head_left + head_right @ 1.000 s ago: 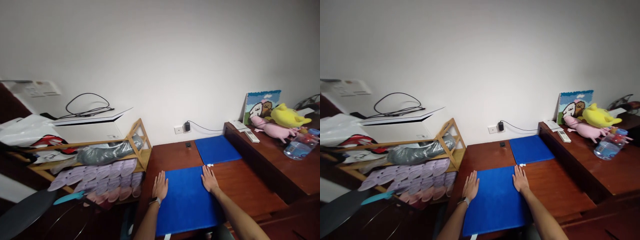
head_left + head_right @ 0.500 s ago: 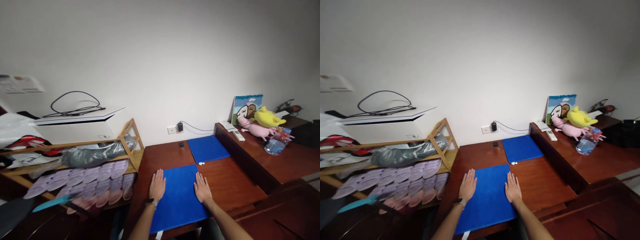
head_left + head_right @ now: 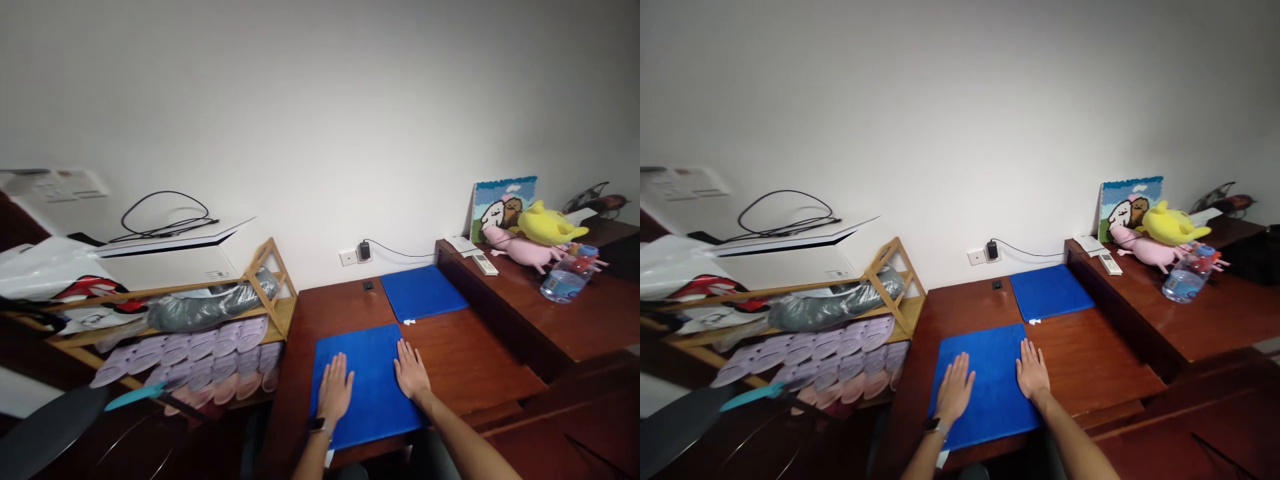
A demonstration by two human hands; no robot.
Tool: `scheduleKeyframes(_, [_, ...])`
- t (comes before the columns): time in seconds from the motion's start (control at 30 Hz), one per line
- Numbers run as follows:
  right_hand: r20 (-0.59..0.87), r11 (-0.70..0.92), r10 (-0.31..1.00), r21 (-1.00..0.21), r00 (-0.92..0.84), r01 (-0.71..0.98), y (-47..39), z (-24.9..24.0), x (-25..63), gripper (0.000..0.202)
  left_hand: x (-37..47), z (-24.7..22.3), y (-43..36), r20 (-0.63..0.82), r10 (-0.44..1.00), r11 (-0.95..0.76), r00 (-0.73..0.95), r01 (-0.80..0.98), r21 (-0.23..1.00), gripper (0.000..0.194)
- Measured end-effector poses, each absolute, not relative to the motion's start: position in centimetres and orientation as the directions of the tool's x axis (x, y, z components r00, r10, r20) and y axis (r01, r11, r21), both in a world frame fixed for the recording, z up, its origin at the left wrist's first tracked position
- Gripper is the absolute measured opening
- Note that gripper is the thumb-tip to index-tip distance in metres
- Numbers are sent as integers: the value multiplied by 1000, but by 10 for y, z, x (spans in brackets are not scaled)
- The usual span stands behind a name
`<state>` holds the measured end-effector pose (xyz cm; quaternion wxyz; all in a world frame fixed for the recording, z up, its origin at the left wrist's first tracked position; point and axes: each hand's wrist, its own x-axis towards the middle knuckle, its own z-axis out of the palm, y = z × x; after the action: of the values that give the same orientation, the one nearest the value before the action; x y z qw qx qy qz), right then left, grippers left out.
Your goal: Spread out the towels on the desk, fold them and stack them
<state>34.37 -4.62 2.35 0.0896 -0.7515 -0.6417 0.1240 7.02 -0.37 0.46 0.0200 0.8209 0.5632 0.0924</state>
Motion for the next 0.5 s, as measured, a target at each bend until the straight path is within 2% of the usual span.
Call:
scheduleKeyframes(0.1, [-89,-172,984,-277,154,945,-44,29,343,67,25,4,-1,165,950,-283,265,954,99,66])
scheduleKeyframes(0.23, [-148,-193,976,-253,159,948,-49,40,343,67,26,5,-3,184,952,-262,245,962,77,66])
scheduleKeyframes(0.4, [-2,-128,991,-308,133,943,-81,27,344,67,35,5,-3,186,955,-248,230,965,83,67])
scheduleKeyframes(0.5, [-9,-89,996,-312,90,946,-96,17,343,66,29,8,-2,176,957,-245,229,967,73,67])
